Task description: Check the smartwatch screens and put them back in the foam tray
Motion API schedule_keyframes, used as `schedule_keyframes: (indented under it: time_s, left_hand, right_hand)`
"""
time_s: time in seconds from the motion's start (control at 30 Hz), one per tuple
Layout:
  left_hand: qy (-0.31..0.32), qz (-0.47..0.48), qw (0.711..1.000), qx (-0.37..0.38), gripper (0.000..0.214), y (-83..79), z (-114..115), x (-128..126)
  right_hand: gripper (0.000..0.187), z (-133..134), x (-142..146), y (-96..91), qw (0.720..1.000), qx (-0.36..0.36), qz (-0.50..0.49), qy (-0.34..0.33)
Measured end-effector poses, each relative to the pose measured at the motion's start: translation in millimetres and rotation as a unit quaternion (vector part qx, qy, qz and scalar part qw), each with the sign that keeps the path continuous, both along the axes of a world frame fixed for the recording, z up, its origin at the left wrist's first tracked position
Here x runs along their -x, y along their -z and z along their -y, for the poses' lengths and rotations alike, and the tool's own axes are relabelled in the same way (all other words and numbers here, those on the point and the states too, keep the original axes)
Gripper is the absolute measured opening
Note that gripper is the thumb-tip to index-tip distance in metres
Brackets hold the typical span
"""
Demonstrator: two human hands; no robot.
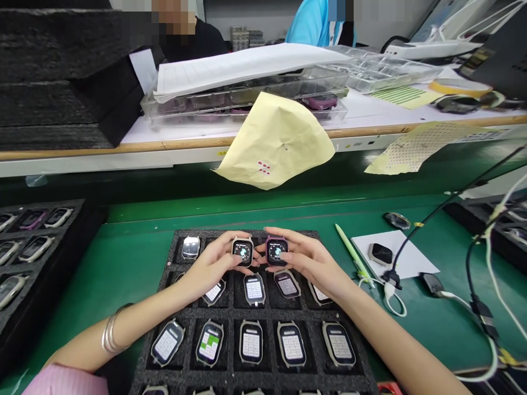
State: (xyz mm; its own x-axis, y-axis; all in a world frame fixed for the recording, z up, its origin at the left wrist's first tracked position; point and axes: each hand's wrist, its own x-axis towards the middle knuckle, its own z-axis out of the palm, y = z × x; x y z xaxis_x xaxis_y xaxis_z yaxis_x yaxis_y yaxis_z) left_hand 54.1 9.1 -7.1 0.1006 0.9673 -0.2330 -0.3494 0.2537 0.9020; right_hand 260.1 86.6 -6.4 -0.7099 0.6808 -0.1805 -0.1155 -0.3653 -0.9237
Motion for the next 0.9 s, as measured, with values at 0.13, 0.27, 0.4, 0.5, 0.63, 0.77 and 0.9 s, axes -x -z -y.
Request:
schedule_keyframes:
  time_s: [0.13, 0.27, 0.4, 0.5, 0.63, 0.77, 0.9]
  left_hand:
    - [0.01, -0.013, 1.0, -0.013, 0.036, 1.4, 1.0, 0.0]
    - [0.021, -0.018, 0.999, -0.023, 0.036, 2.9, 1.0, 0.5]
    - [0.03, -0.031, 0.998, -0.034, 0.036, 5.4, 0.9, 0.0]
    - [0.026, -0.063, 0.996, -0.05, 0.042, 7.3, 0.9, -0.5]
    - [-0.01, -0.158, 0.985, -0.071, 0.036, 9.5, 0.6, -0.8]
    - [0.007, -0.185, 0.98, -0.08, 0.031, 11.1, 0.8, -0.4]
    - [0.023, -0.188, 0.98, -0.065, 0.031, 9.8, 3.0, -1.2]
  right_hand:
    - [0.047, 0.5, -1.8, -0.2, 1.0, -0.015, -0.006, -0.006]
    - [0.047, 2.1, -1.5, 0.2, 0.999, -0.034, 0.005, -0.005]
    - [0.047, 4.6, -1.0, 0.0, 0.998, -0.05, 0.024, 0.006]
    - [0.049, 5.5, -2.0, -0.5, 0.999, -0.044, 0.001, -0.017]
    - [0.05, 4.5, -3.4, -1.1, 0.998, -0.023, -0.035, -0.053]
    - [0.043, 2.0, -3.7, -0.4, 0.997, -0.066, 0.002, -0.044]
    - [0.039, 1.1, -4.8, 0.1, 0.996, -0.076, 0.024, -0.037]
